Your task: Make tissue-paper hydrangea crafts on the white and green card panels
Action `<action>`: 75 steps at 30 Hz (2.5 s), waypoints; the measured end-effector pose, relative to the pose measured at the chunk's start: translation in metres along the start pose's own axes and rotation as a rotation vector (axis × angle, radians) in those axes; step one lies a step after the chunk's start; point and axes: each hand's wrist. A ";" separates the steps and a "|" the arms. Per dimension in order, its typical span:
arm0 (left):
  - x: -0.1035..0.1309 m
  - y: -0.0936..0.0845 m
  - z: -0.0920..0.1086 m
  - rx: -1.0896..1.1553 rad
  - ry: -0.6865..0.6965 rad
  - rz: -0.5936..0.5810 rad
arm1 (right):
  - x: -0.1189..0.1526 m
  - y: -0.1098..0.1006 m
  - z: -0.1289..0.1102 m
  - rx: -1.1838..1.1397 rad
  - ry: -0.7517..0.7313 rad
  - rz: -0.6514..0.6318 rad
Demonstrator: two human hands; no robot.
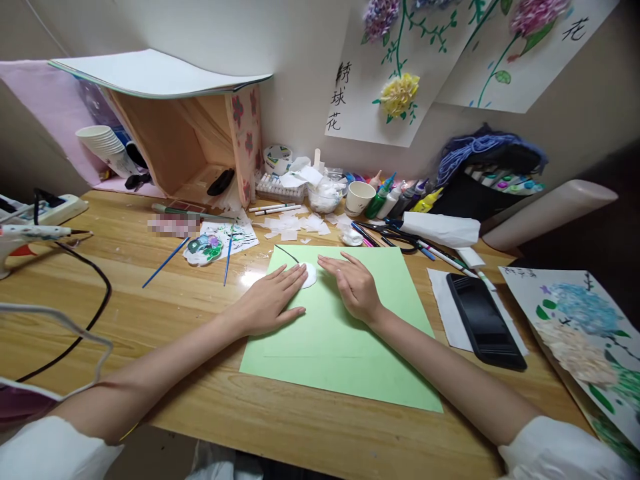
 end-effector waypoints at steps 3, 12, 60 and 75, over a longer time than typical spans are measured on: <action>-0.001 -0.001 0.003 -0.001 0.014 0.039 | -0.001 0.002 0.001 -0.026 0.045 0.023; -0.008 -0.002 0.003 0.043 0.083 -0.005 | -0.002 0.004 0.002 -0.039 0.097 0.039; -0.006 0.028 0.039 0.043 -0.402 0.205 | -0.003 0.012 0.003 0.133 0.028 -0.300; -0.002 0.012 0.024 -0.035 -0.255 0.125 | -0.004 0.006 0.000 0.090 -0.029 -0.300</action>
Point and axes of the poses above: each hand's wrist, its own x-axis away from the middle knuckle, its own y-axis out of the palm, z = x × y, and after that the axes turned 6 degrees about -y, right-handed
